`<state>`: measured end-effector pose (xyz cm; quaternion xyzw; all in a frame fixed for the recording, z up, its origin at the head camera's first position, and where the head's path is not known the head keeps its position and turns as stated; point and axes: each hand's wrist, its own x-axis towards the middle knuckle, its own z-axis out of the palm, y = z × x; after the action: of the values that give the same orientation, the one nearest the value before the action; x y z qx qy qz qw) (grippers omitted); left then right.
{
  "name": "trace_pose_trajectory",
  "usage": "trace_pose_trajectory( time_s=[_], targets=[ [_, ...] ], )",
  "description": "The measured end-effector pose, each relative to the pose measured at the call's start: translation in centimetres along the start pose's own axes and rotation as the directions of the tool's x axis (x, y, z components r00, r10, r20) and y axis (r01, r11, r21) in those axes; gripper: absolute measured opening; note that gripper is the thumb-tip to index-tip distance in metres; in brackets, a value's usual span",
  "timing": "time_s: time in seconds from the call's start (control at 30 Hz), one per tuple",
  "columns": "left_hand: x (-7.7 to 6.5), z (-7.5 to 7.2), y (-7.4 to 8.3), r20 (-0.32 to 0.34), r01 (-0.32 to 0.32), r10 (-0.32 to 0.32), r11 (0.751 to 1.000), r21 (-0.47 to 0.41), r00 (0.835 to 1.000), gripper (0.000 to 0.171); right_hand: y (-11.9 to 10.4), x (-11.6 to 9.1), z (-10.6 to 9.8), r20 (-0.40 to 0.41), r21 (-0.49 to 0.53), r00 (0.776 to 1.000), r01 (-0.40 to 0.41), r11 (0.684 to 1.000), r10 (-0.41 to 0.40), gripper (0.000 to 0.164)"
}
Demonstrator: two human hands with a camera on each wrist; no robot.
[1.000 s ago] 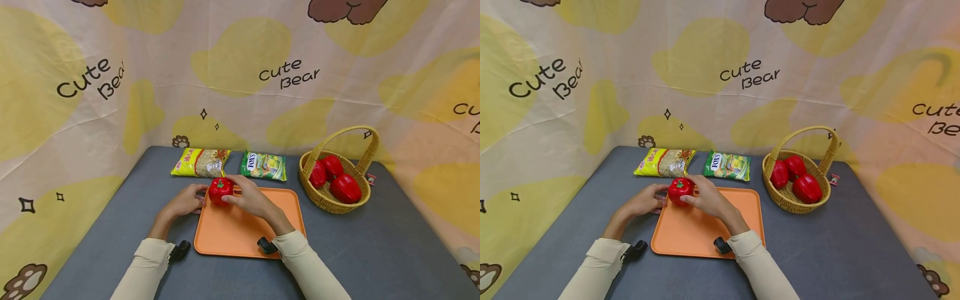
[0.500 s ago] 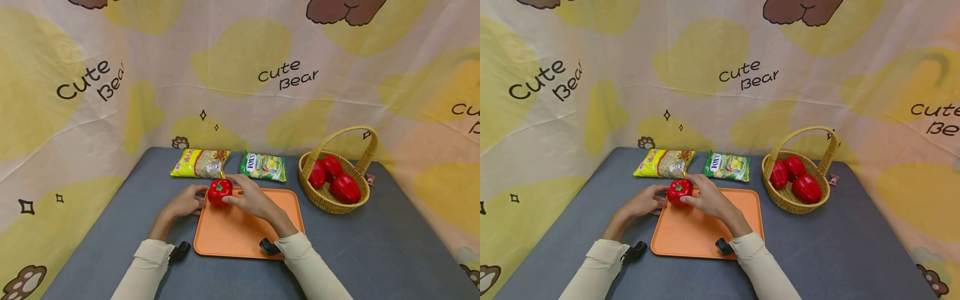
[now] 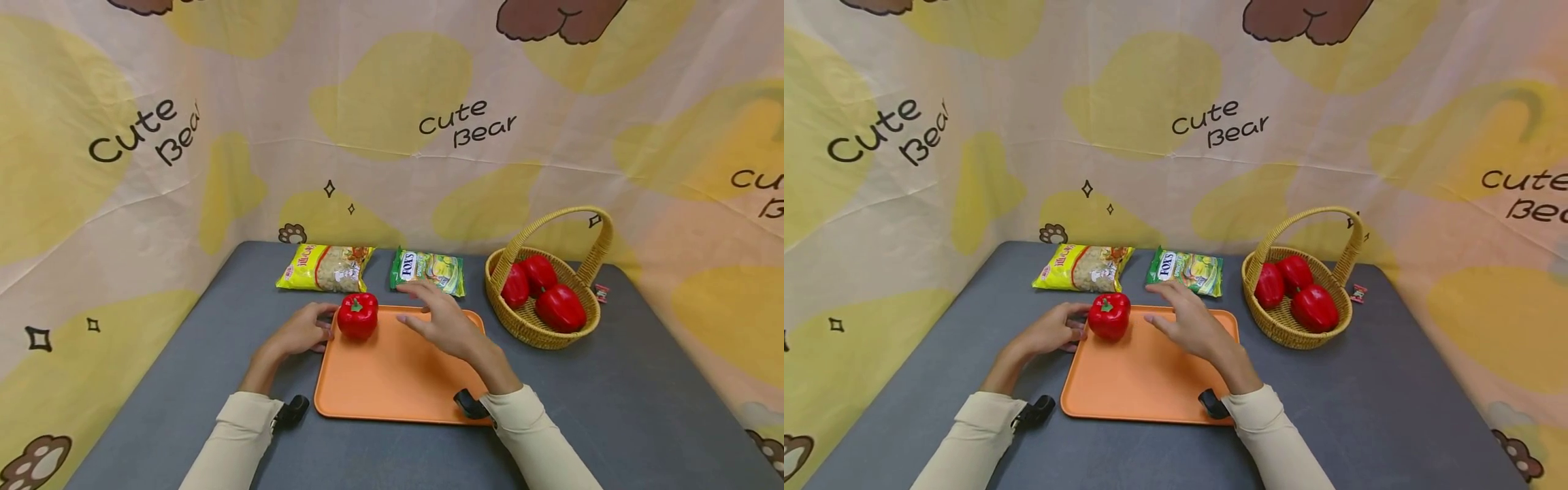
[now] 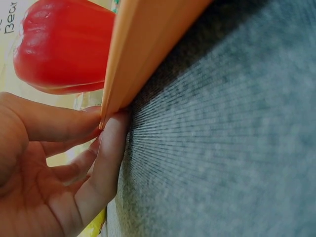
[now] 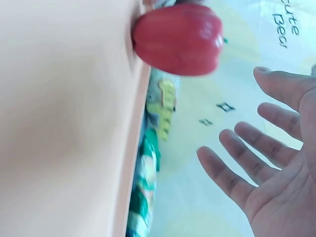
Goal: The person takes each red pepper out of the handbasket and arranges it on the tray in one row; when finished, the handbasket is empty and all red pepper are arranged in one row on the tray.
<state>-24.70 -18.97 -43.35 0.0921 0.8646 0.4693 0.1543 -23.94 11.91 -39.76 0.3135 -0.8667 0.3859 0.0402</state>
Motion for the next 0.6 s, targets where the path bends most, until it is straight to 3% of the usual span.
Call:
trace_pose_trajectory(
  time_s=[0.23, 0.6],
  targets=[
    [0.2, 0.0, -0.2, -0.002, 0.024, -0.024, 1.000, -0.010, 1.000, 0.058, 0.9, -1.4, -2.8, -0.099, -0.055, 0.995, 0.020, 0.998, -0.025, 0.039],
    [0.1, 0.0, -0.2, 0.009, 0.006, -0.006, 1.000, -0.003, 1.000, 0.057, 2.1, -2.6, -6.2, -0.198, -0.052, 0.979, -0.047, 0.998, 0.036, 0.037]
  ],
)
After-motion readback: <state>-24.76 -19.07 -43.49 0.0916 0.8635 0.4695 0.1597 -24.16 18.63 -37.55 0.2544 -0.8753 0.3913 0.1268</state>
